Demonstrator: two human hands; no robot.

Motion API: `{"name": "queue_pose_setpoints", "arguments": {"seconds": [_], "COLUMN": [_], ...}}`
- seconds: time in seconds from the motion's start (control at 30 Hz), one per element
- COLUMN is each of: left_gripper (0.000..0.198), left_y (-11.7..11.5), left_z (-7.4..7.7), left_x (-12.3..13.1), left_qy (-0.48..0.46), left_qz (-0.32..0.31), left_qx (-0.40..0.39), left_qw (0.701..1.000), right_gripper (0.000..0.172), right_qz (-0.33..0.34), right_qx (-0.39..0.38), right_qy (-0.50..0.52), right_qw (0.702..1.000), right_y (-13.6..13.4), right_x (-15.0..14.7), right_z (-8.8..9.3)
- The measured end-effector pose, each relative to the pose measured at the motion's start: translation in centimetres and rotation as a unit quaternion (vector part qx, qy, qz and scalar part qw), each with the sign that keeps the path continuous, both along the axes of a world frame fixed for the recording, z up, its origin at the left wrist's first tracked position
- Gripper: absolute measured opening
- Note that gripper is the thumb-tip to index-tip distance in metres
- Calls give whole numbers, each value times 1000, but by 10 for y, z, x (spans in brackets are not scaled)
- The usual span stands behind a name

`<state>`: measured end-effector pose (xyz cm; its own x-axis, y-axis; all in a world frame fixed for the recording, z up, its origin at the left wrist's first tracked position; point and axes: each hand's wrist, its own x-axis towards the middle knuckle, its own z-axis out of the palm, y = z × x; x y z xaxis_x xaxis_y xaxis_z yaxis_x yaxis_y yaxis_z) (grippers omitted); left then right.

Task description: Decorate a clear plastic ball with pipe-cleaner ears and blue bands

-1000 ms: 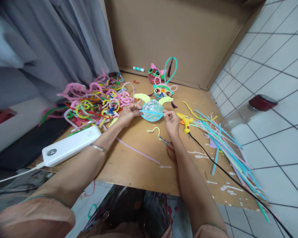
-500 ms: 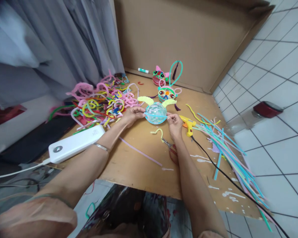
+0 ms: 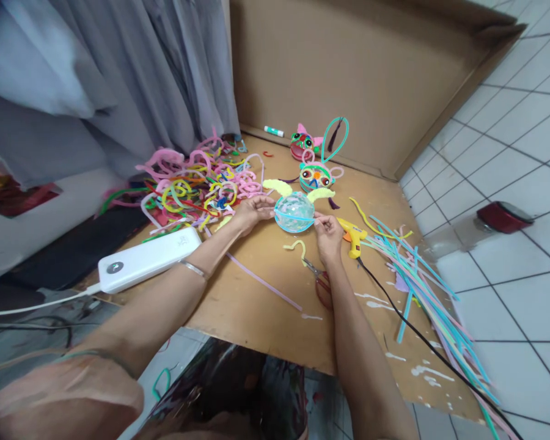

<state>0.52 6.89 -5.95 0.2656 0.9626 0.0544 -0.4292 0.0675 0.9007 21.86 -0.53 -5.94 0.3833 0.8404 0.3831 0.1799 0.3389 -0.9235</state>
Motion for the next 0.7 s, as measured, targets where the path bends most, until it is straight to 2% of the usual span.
{"name": "queue_pose_setpoints", "arguments": {"seconds": [0.3,0.5,0.7], "left_gripper": [44,45,47], "left_y": [-3,-4,-5], "left_z": [4,5,6], "left_x": [-2,-2,-2], "left_qy": [44,52,64], "left_qz": [-19,-8,-11], "left_qx": [-6,0,32], "left_qw": [999,999,997], "right_gripper": [19,20,21], "right_qz": [-4,-4,-6], "right_qx": [4,5,2], "right_qy": [-6,-2,4], "right_qw": [1000,1000,1000], "right_y": [-4,-4,-3], "right_x": [-2,-2,0], "right_z": [3,2,0]}}
